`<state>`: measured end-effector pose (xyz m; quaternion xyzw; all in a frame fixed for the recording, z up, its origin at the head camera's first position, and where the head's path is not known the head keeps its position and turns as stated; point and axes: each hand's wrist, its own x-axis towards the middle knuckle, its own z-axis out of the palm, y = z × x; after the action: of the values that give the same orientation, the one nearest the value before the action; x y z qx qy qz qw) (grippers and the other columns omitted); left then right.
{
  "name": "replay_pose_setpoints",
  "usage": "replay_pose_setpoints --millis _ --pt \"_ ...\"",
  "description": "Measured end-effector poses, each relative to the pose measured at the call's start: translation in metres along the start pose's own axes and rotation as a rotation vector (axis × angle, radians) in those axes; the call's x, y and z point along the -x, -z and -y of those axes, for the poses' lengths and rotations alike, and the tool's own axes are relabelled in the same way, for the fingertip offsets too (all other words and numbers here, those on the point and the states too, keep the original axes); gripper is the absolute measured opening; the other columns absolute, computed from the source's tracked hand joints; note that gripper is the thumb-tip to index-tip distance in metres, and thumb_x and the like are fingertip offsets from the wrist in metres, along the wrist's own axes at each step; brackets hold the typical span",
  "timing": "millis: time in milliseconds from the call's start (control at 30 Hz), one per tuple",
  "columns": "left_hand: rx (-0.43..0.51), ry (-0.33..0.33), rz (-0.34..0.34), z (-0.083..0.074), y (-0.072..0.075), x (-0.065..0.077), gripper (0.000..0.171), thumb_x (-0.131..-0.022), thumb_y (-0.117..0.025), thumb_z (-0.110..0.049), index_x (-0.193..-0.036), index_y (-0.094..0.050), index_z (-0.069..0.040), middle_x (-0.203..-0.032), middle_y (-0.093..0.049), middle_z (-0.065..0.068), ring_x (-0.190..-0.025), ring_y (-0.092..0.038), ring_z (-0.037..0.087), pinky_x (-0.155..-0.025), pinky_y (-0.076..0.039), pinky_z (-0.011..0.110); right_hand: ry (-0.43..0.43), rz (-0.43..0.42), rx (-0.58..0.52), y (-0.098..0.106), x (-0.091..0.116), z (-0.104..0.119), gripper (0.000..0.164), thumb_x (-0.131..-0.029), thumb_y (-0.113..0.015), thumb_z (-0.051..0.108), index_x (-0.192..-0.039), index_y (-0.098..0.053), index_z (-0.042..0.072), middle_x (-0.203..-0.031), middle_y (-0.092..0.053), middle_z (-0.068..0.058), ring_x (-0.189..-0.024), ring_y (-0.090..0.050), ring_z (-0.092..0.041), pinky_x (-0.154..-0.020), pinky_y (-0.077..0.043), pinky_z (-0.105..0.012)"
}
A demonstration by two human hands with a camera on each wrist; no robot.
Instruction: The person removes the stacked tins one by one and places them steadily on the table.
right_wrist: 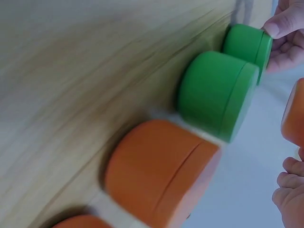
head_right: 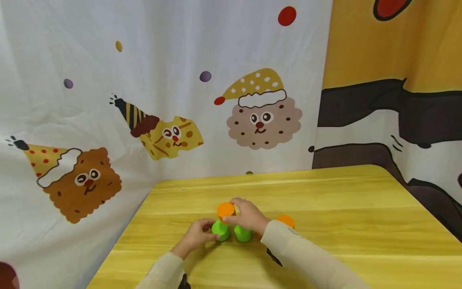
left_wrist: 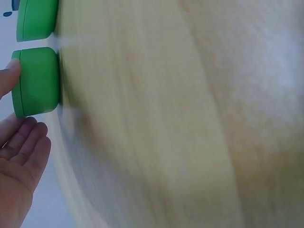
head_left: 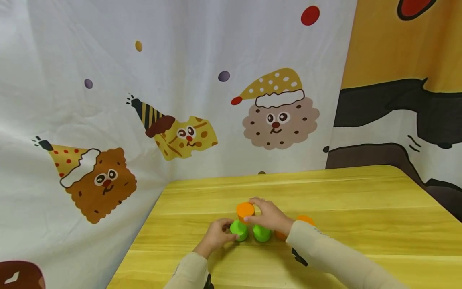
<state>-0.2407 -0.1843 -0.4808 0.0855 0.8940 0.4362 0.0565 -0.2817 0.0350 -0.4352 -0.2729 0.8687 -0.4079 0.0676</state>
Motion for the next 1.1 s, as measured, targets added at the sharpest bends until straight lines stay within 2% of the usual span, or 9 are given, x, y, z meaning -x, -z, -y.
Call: replay_pose_setpoints --millis 167,300,533,1100 --pt "-0.023 -0.001 -0.008 -0.001 0.001 0.0 0.046 -0.076 -0.077 -0.019 -0.115 -0.061 -0.001 -0.112 -0.062 0.012 -0.104 -0.058 0.031 -0.089 -0.048 0.047 0.004 -0.018 0.002 0.007 0.005 -0.011 0.068 -0.082 -0.066 0.046 -0.133 -0.047 0.004 -0.138 -0.046 -0.015 -0.127 -0.042 -0.034 -0.103 -0.035 -0.053" --pt "-0.039 -0.006 -0.011 -0.002 0.001 0.0 0.046 -0.075 -0.078 -0.019 -0.114 -0.061 0.0 -0.11 -0.063 0.013 -0.101 -0.058 0.03 -0.086 -0.049 0.046 -0.008 -0.039 0.01 0.014 0.009 -0.019 0.07 -0.081 -0.066 0.05 -0.133 -0.048 0.006 -0.139 -0.045 -0.015 -0.128 -0.041 -0.034 -0.103 -0.034 -0.053" --pt "-0.036 0.003 -0.011 -0.004 0.001 0.002 0.048 -0.074 -0.078 -0.018 -0.115 -0.06 0.001 -0.109 -0.063 0.013 -0.1 -0.058 0.03 -0.086 -0.05 0.046 -0.019 -0.078 -0.006 0.027 0.021 -0.025 0.07 -0.08 -0.068 0.048 -0.132 -0.048 0.006 -0.138 -0.045 -0.016 -0.127 -0.042 -0.036 -0.102 -0.035 -0.054" --pt "-0.04 0.016 0.002 -0.003 0.0 0.003 0.052 -0.075 -0.077 -0.018 -0.118 -0.057 0.002 -0.112 -0.061 0.014 -0.103 -0.057 0.032 -0.087 -0.049 0.048 -0.039 -0.202 0.056 0.059 0.049 -0.051 0.069 -0.078 -0.069 0.05 -0.128 -0.052 0.006 -0.136 -0.046 -0.021 -0.122 -0.044 -0.042 -0.097 -0.038 -0.059"
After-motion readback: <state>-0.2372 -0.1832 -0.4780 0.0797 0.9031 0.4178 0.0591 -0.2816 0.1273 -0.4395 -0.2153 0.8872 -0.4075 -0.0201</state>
